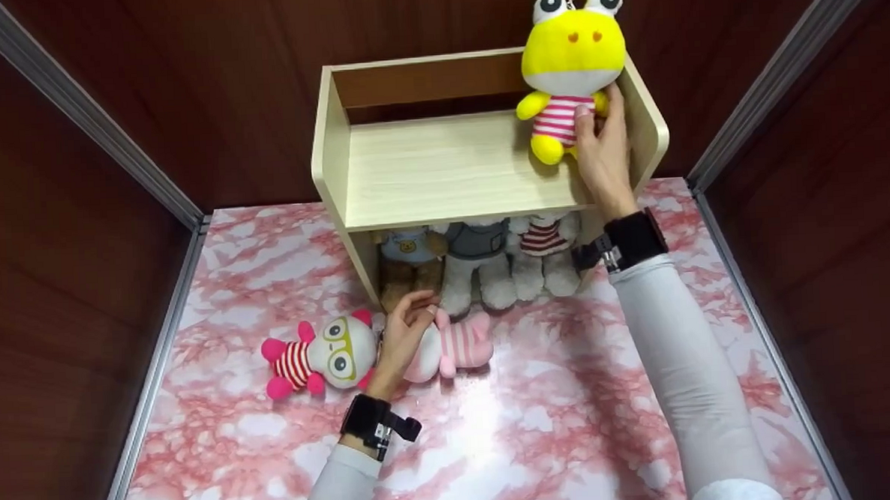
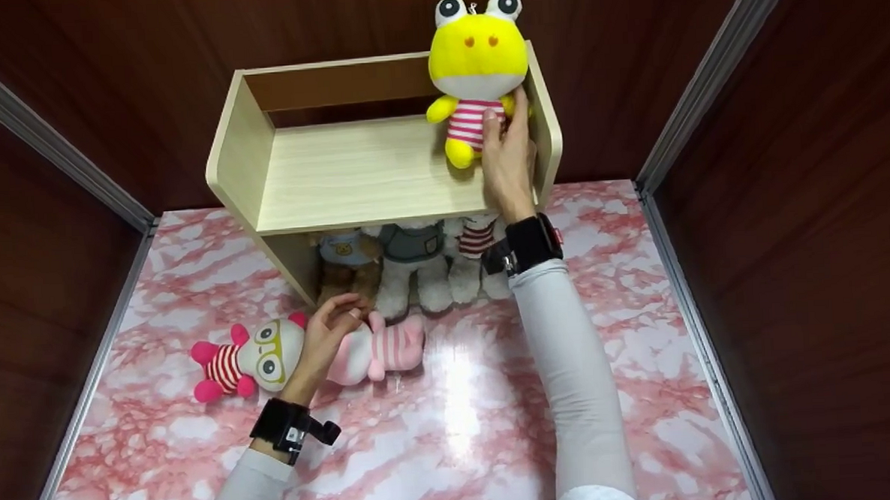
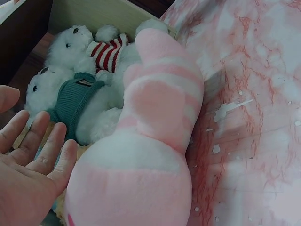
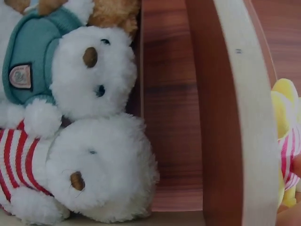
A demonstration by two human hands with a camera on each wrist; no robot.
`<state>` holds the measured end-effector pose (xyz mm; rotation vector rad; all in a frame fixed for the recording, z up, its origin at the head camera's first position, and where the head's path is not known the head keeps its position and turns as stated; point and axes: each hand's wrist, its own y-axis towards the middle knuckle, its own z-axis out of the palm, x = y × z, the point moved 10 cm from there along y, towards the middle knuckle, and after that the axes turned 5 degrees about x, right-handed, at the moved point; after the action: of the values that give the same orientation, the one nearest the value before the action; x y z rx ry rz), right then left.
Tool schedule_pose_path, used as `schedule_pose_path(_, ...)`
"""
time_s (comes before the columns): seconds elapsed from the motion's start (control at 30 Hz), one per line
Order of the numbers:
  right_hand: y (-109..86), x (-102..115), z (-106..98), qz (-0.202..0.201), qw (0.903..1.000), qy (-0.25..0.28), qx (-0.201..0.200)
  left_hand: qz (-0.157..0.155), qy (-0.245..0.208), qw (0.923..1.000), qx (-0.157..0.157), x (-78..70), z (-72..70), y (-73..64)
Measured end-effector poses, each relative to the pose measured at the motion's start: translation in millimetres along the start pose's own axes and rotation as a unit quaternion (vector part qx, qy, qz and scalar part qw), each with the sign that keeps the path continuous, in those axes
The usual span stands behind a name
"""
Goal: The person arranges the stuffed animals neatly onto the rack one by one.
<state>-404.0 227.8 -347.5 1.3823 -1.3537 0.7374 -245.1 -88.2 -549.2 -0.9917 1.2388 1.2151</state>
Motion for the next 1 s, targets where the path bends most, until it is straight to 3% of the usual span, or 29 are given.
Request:
schedule_pose_path(0.13, -14.5, -5, -3, 0.016, 0.9998, -0.009, 0.000, 0.012, 0.017, 0.9998, 0.007, -3.8, -1.8, -0.3)
schedule_pose_path(0.3, -45.2, 0, -8, -0.006, 0.9997, 0.024, 0.002, 0.034, 0.100, 0.9943, 0.016, -14.5, -3.9, -0.8)
schedule_pose_path(0.4, -71.8, 6, -11, -0.064, 0.9960, 0.060, -0.021, 0.041, 0.130, 0.9907, 0.010, -18.8, -6.8, -1.5)
schedule_pose_path(0.53, -114.8, 9, -13, -0.172, 0.9775, 0.100, -0.071, 0.046, 0.128, 0.9907, -0.002, -21.1, -11.5, -2.4)
schedule_pose_path(0.63, -142.2, -5, -5, -0.234, 0.9618, 0.116, -0.082, 0.050, 0.118, 0.9917, -0.010, -21.7, -14.4, -2.5)
schedule_pose_path(0.7, -156.1, -22, 5, -0.255, 0.9570, 0.113, -0.080, 0.054, 0.111, 0.9922, -0.018, -21.9, -16.4, -2.7)
schedule_pose_path(0.77, -166.9, -42, 19, -0.251, 0.9594, 0.111, -0.068, 0.057, 0.107, 0.9923, -0.027, -21.4, -18.2, -3.1)
schedule_pose_path(0.83, -175.9, -67, 32, -0.220, 0.9688, 0.101, -0.053, 0.056, 0.097, 0.9931, -0.035, -19.4, -19.3, -3.4)
schedule_pose_path(0.93, -184.8, -105, 55, -0.138, 0.9877, 0.071, -0.014, 0.043, 0.077, 0.9953, -0.040, -13.9, -18.6, -3.2)
schedule_pose_path(1.0, -189.0, -129, 71, -0.087, 0.9946, 0.053, 0.024, 0.037, 0.067, 0.9961, -0.044, -10.9, -18.0, -2.9)
